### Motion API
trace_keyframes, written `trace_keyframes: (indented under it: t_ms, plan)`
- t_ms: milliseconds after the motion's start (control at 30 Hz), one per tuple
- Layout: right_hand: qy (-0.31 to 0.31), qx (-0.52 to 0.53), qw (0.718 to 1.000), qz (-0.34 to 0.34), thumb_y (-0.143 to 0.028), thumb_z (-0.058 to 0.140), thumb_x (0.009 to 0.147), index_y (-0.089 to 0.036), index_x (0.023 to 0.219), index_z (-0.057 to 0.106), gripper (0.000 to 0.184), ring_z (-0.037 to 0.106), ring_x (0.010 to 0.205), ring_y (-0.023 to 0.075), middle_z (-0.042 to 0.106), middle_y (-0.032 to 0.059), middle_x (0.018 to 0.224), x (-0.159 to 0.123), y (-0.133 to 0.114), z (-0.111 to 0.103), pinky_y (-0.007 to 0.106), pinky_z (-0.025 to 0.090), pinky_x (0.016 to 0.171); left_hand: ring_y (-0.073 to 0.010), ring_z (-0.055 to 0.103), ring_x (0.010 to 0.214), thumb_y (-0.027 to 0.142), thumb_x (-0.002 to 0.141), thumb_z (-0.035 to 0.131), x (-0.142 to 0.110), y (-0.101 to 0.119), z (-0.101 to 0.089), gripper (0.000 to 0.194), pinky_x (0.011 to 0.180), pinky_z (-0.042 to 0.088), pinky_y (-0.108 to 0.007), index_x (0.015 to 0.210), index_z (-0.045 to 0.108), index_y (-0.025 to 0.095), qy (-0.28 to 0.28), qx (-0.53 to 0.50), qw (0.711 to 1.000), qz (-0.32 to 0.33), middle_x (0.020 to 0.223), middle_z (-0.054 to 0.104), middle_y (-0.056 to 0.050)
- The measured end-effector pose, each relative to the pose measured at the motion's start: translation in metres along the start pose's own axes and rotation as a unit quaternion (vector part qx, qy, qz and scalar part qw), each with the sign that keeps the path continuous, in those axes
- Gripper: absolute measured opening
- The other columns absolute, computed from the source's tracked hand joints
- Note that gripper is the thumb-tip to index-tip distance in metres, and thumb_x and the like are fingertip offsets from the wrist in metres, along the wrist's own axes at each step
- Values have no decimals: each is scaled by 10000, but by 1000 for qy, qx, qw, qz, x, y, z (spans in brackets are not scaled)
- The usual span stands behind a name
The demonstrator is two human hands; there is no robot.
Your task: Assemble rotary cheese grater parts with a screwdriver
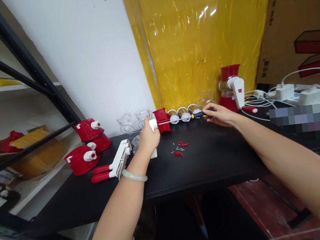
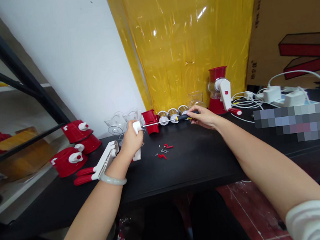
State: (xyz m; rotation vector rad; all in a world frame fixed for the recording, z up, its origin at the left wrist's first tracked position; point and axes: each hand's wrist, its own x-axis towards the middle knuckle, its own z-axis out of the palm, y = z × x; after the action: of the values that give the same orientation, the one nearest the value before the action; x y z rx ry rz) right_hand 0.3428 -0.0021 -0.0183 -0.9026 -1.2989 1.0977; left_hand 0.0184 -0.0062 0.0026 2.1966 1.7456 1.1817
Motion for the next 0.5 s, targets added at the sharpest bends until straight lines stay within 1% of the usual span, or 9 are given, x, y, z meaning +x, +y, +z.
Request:
trace_keyframes:
  t_ms: [67,133,200,233,267,333,400,433,500]
  plan:
    - [0,28,999,-21,-385,889,539,-204,815,572,457,599,649,83,613,-33,790,-1,0,-1,240,503,629,-247,694,736,180,832,477,0,0,0,464,741,533,-364,1293,441,210,-2,0,1000,-4,892,700,-91]
    - [-9,38,999,-26,-321,906,506,-206,806,581,457,630,709,97,620,-30,868,-2,1,0,261,528,687,-247,693,731,193,837,474,0,-1,1,451,723,532,-361,1286,439,217,0,-3,1000,-5,893,698,-91]
    - [-11,32,999,-10,-303,912,493,-205,801,585,459,634,690,98,620,-32,860,-2,4,4,259,536,678,-244,691,728,201,842,474,0,-1,2,440,715,529,-357,1280,441,221,3,-7,1000,-4,911,697,-96]
    - [-6,29,1000,2,-325,906,512,-204,802,583,451,628,656,95,622,-32,827,-2,5,6,252,534,649,-241,690,723,200,842,477,0,-1,2,441,715,527,-355,1282,441,223,4,-7,1000,-5,922,697,-98]
    - [1,24,1000,18,-381,882,558,-204,808,578,431,623,618,97,626,-27,780,-2,6,8,245,527,607,-238,688,714,198,841,482,-1,0,2,446,715,525,-354,1284,441,225,1,-6,1000,-6,930,698,-100]
    - [15,-10,998,55,-562,740,705,-200,815,567,415,596,514,113,624,-4,653,-2,7,11,230,474,476,-234,682,687,193,837,489,-2,2,1,451,712,522,-357,1285,445,227,-8,-1,1000,-7,924,699,-101]
    - [24,-81,994,71,-693,538,803,-188,779,562,506,510,383,110,586,12,521,-1,7,11,213,356,352,-233,676,673,186,834,487,-4,4,0,448,711,520,-363,1278,450,230,-15,5,1000,-3,902,699,-96]
    - [26,-117,991,62,-717,494,812,-182,745,557,543,451,333,95,565,13,479,-1,6,11,207,295,319,-235,675,680,184,834,485,-4,5,-1,445,715,520,-367,1275,451,232,-14,7,1000,1,896,698,-94]
    - [36,-147,988,16,-710,558,777,-179,683,537,540,369,300,61,551,5,457,-1,3,10,198,227,304,-247,678,723,187,831,489,-5,7,-2,448,730,521,-378,1275,447,235,1,5,1000,12,899,692,-92]
